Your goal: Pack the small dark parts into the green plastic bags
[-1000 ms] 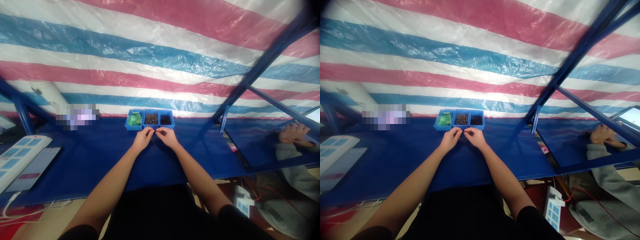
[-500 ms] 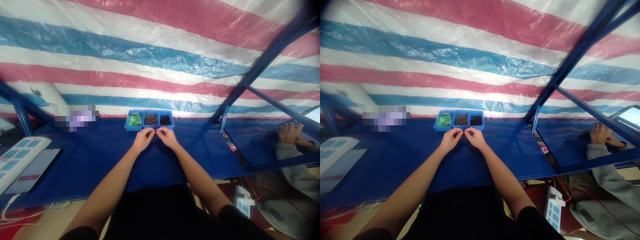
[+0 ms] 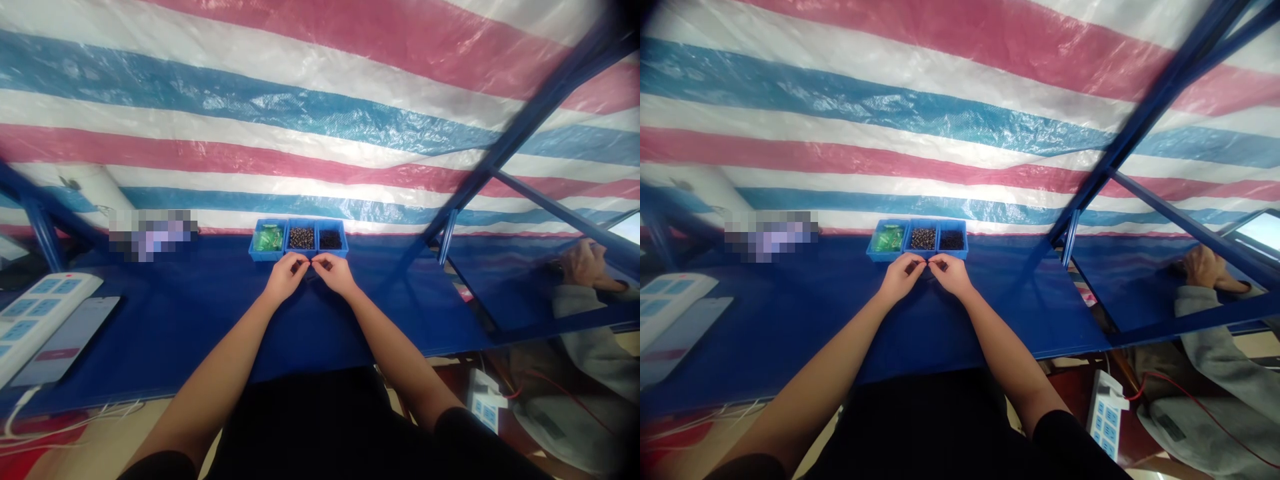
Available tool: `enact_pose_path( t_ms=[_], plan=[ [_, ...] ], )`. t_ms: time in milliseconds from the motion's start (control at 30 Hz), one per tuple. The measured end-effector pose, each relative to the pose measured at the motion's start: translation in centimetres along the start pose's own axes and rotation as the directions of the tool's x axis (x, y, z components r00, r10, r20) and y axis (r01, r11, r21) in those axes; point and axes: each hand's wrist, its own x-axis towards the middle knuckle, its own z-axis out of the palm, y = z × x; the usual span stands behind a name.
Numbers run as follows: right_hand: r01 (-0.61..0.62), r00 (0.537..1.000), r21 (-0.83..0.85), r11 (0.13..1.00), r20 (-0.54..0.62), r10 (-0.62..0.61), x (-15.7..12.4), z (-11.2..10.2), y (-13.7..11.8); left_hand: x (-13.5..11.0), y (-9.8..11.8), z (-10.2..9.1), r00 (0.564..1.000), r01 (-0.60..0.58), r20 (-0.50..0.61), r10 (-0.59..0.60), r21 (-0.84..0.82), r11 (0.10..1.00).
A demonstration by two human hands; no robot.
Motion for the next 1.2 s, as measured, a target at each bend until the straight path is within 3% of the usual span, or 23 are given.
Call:
enact_pose_path(
  t_ms=[333,600,867,1200],
  plan=[
    [0.023,1.0,-0.002,1.0,-0.003,-0.023,-0.04,0.17,0.01,0.02,-0.34,0.16,0.999,0.027,0.03,-0.027,0.0,1.0],
    [0.036,0.999,0.002,0.999,0.008,-0.036,0.03,-0.01,-0.02,0.05,-0.61,0.17,0.999,-0.021,0.03,0.02,0.036,0.999],
    [0.034,0.999,-0.004,0.999,0.008,-0.033,0.01,-0.02,0.14,-0.09,-0.19,0.11,0.999,0.043,0.03,-0.043,-0.003,0.999],
    [0.048,0.999,-0.027,0.998,0.006,-0.047,0.05,0.07,0.17,-0.04,-0.63,0.25,0.999,0.034,0.024,-0.035,0.02,0.999]
  ],
)
